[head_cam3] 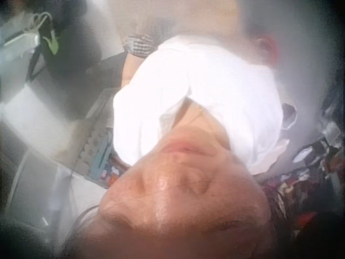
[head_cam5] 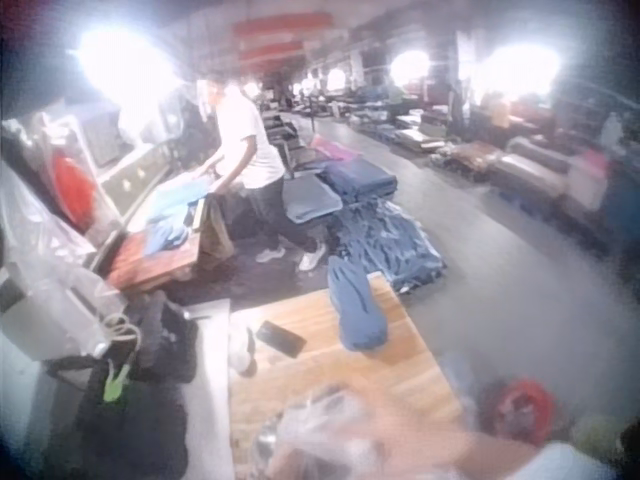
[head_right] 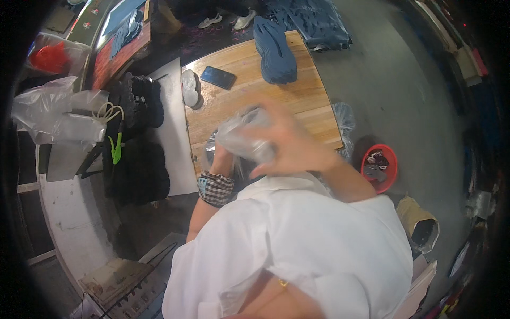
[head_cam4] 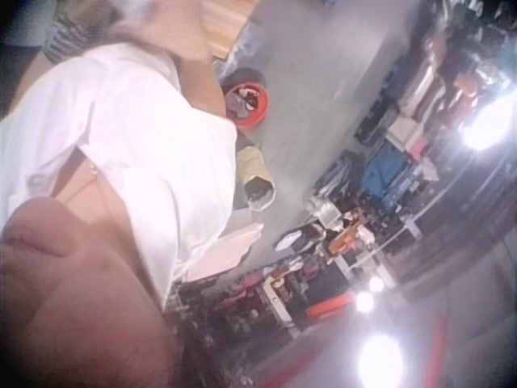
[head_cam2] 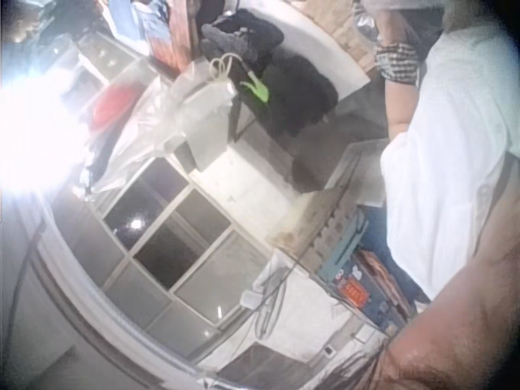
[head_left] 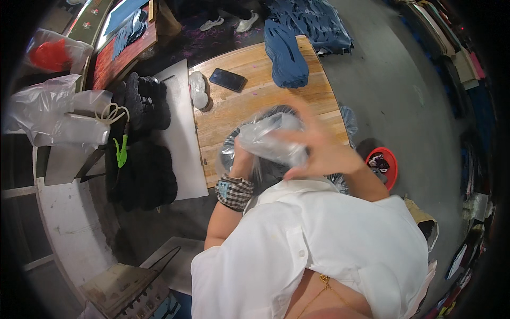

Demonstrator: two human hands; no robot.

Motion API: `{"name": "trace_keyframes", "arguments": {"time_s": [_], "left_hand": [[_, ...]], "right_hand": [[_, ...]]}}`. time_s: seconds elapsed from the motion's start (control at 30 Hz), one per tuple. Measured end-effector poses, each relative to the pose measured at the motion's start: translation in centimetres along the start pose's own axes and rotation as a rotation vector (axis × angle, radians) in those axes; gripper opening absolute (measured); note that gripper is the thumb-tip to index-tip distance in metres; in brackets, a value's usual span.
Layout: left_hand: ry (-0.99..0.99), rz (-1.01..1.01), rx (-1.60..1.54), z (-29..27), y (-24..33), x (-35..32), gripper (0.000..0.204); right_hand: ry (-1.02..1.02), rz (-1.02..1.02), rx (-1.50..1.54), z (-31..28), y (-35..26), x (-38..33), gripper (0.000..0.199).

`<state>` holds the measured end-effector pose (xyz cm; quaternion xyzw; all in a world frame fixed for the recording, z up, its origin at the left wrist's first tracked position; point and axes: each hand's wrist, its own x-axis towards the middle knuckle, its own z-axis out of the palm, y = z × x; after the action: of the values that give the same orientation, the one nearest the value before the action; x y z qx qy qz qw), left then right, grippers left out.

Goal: The person folds black footwear on a wooden table, places them into a clear plastic bag, and ties the bag closed. The person repeats this process with additional footwear, stacking the packed bags on the table.

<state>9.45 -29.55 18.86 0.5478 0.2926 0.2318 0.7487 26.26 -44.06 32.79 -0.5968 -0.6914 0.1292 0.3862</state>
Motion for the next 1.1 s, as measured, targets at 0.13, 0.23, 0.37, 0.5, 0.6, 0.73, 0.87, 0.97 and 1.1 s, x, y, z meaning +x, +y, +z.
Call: {"name": "trace_keyframes", "arguments": {"time_s": [0.13, 0.23, 0.37, 0.5, 0.6, 0.73, 0.87, 0.97, 1.1], "left_hand": [[0.087, -0.171, -0.127, -1.0, -2.1, 2.8, 0.024], [0.082, -0.295, 0.119, -1.7, -1.7, 3.1, 0.021], [0.064, -0.302, -0.284, -1.0, -1.5, 2.4, 0.018], [-0.05, -0.28, -0.43, -0.3, -1.7, 2.1, 0.026], [-0.399, -0.382, -0.445, -0.5, -0.6, 1.7, 0.023], [-0.552, 0.196, 0.98, 1.1, 1.2, -1.2, 0.028], [-0.13, 1.284, 2.459, 4.3, 1.3, -4.6, 0.042], [-0.355, 0.917, 2.067, 4.1, 2.1, -5.3, 0.04], [-0.364, 0.872, 1.608, 0.9, 4.8, -7.4, 0.04]], "right_hand": [[0.271, 0.572, 0.129, 0.0, 3.7, -4.5, 0.118], [0.125, 0.454, -0.042, 6.9, 4.8, -4.5, 0.129], [0.19, 0.369, -0.04, 13.7, 5.5, -2.3, 0.134], [0.236, 0.372, -0.011, 14.7, 5.7, -1.8, 0.112], [0.253, 0.351, -0.038, 15.0, 6.6, -2.4, 0.099], [0.267, 0.225, -0.283, 16.7, 8.9, -3.7, 0.083], [0.218, 0.305, 0.171, 17.6, 10.4, -5.5, 0.076], [0.287, 0.432, 0.633, 18.3, 11.4, -6.0, 0.071], [0.305, 0.473, 0.511, 20.1, 13.2, -5.8, 0.064]]}}
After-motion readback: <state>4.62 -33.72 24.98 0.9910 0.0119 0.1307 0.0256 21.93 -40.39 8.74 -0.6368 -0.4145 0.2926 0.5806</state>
